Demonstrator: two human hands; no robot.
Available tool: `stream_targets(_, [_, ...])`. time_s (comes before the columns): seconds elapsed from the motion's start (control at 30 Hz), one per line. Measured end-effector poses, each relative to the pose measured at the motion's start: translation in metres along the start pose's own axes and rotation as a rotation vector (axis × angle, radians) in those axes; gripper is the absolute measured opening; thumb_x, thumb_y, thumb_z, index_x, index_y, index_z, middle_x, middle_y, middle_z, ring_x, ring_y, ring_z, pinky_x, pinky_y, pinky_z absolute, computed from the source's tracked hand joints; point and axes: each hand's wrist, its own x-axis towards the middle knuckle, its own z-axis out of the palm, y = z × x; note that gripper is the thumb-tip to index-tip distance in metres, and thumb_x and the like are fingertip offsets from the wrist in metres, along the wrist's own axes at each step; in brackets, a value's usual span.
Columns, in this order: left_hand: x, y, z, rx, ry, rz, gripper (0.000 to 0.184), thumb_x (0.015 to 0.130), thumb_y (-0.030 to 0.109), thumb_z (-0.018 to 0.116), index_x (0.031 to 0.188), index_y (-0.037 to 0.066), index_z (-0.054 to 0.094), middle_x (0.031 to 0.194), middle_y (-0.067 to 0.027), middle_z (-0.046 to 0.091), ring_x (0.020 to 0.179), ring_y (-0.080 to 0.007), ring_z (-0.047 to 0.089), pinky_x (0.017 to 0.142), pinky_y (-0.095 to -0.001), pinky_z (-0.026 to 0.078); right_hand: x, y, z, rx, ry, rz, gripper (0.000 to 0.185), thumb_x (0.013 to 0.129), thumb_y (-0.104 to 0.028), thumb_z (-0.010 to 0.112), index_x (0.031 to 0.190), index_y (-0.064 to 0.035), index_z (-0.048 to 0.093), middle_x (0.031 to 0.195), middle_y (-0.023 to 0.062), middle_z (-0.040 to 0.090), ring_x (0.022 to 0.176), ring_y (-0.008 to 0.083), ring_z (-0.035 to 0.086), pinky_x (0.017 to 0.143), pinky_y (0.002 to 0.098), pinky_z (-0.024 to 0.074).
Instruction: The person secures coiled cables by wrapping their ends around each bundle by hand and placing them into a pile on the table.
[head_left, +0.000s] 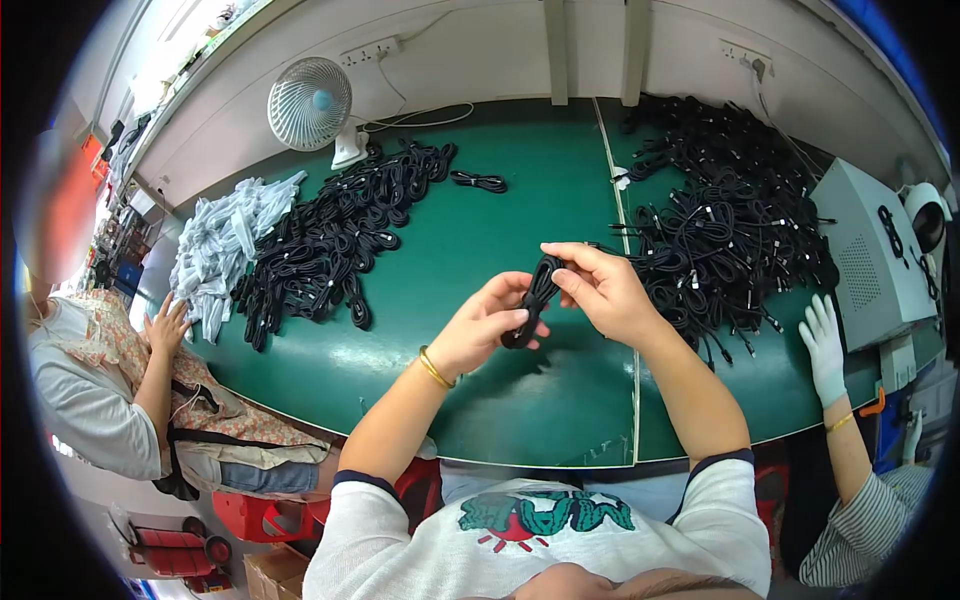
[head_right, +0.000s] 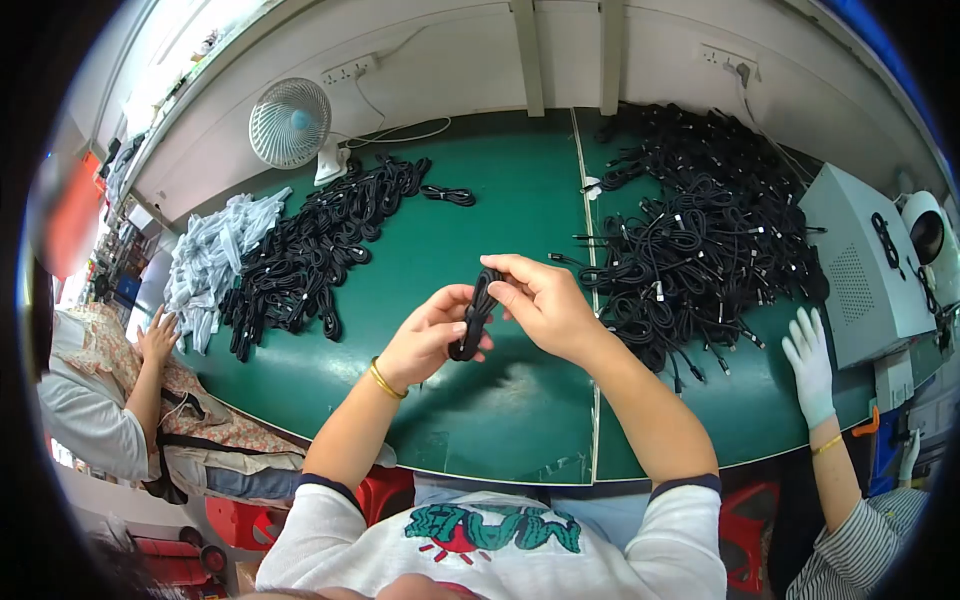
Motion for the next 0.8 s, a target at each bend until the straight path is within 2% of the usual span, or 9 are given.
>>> stream_targets(0.13, [0.013,-0.007,0.000,-0.073,-0.050,0.068,0.040,0.079,0.004,0.056,0.114,0.006,0.038,0.104,-0.0089,0.050,0.079,-0.0157,0.056,0.069,-0.0294,0.049,0.000,-0.002,0.001,0.229,-0.063,0.047,0.027,0.085,-0.001,0.046,0.112,0.0002,0.052,0.097,0.0069,0.059,0.082,0.0095,0.055,0.073,0.0237,0.0473])
stream_targets(0.27, [0.009,-0.013,-0.002,-0.142,0.010,0.070,0.037,0.076,0.000,0.059,0.109,0.007,0.041,0.099,-0.0063,0.050,0.075,-0.0128,0.055,0.068,-0.0299,0.050,0.005,0.012,0.007,-0.117,0.011,-0.150,0.028,0.082,0.002,0.048,0.108,-0.0021,0.056,0.092,0.0065,0.056,0.075,0.0111,0.054,0.066,0.0230,0.0450])
stream_targets(0.4, [0.004,-0.010,-0.005,-0.173,0.004,-0.028,0.032,0.076,-0.001,0.058,0.105,0.006,0.045,0.094,-0.0038,0.050,0.072,-0.0112,0.055,0.065,-0.0286,0.052,0.006,0.025,0.012,-0.022,-0.035,-0.143,0.029,0.082,0.003,0.046,0.108,-0.0038,0.057,0.090,0.0043,0.051,0.071,0.0085,0.051,0.062,0.0198,0.0446])
stream_targets(0.5, [0.007,-0.019,-0.012,-0.133,0.073,0.049,0.031,0.076,-0.002,0.058,0.105,0.004,0.048,0.094,-0.0028,0.051,0.071,-0.0094,0.055,0.064,-0.0256,0.051,0.005,0.024,0.023,-0.069,0.143,-0.180,0.023,0.083,0.001,0.047,0.103,-0.0022,0.058,0.090,0.0044,0.051,0.066,0.0070,0.049,0.056,0.0184,0.0419])
stream_targets(0.53, [0.008,-0.016,-0.004,-0.099,0.206,0.095,0.029,0.075,-0.003,0.059,0.101,0.005,0.050,0.090,-0.0016,0.052,0.071,-0.0117,0.056,0.062,-0.0271,0.051,0.005,0.034,0.026,-0.090,0.234,-0.173,0.015,0.085,-0.003,0.049,0.098,0.0007,0.056,0.086,0.0030,0.051,0.061,0.0053,0.047,0.052,0.0177,0.0395])
stream_targets(0.57, [0.010,-0.022,-0.008,-0.026,0.208,0.181,0.030,0.075,-0.004,0.059,0.102,0.005,0.049,0.092,-0.0018,0.052,0.074,-0.0115,0.056,0.066,-0.0256,0.050,0.003,0.024,0.035,0.153,0.253,-0.008,0.012,0.082,-0.003,0.055,0.091,0.0024,0.051,0.072,0.0038,0.054,0.063,0.0064,0.053,0.055,0.0205,0.0432])
stream_targets(0.67, [0.008,-0.023,-0.004,-0.036,0.123,0.247,0.033,0.076,-0.004,0.058,0.106,0.005,0.048,0.100,-0.0035,0.052,0.088,-0.0119,0.054,0.076,-0.0267,0.048,0.001,0.029,0.046,0.265,0.196,0.110,0.018,0.077,-0.001,0.061,0.085,0.0003,0.046,0.070,0.0038,0.054,0.057,0.0051,0.053,0.046,0.0182,0.0432])
stream_targets(0.73, [0.016,-0.039,-0.019,0.252,0.155,0.401,0.030,0.077,-0.003,0.058,0.105,0.003,0.048,0.103,-0.0025,0.048,0.092,-0.0105,0.051,0.080,-0.0248,0.044,0.001,0.028,0.045,0.244,0.194,0.126,0.013,0.078,0.000,0.060,0.080,0.0008,0.047,0.066,0.0029,0.053,0.052,0.0052,0.051,0.045,0.0178,0.0419])
stream_targets(0.8, [0.015,-0.041,-0.021,0.515,0.238,0.456,0.028,0.078,0.000,0.058,0.104,0.003,0.047,0.107,-0.0034,0.042,0.088,-0.0089,0.051,0.074,-0.0230,0.044,0.003,0.030,0.045,0.195,0.220,0.162,0.011,0.078,-0.001,0.059,0.075,-0.0003,0.048,0.064,0.0019,0.053,0.051,0.0045,0.049,0.043,0.0181,0.0410])
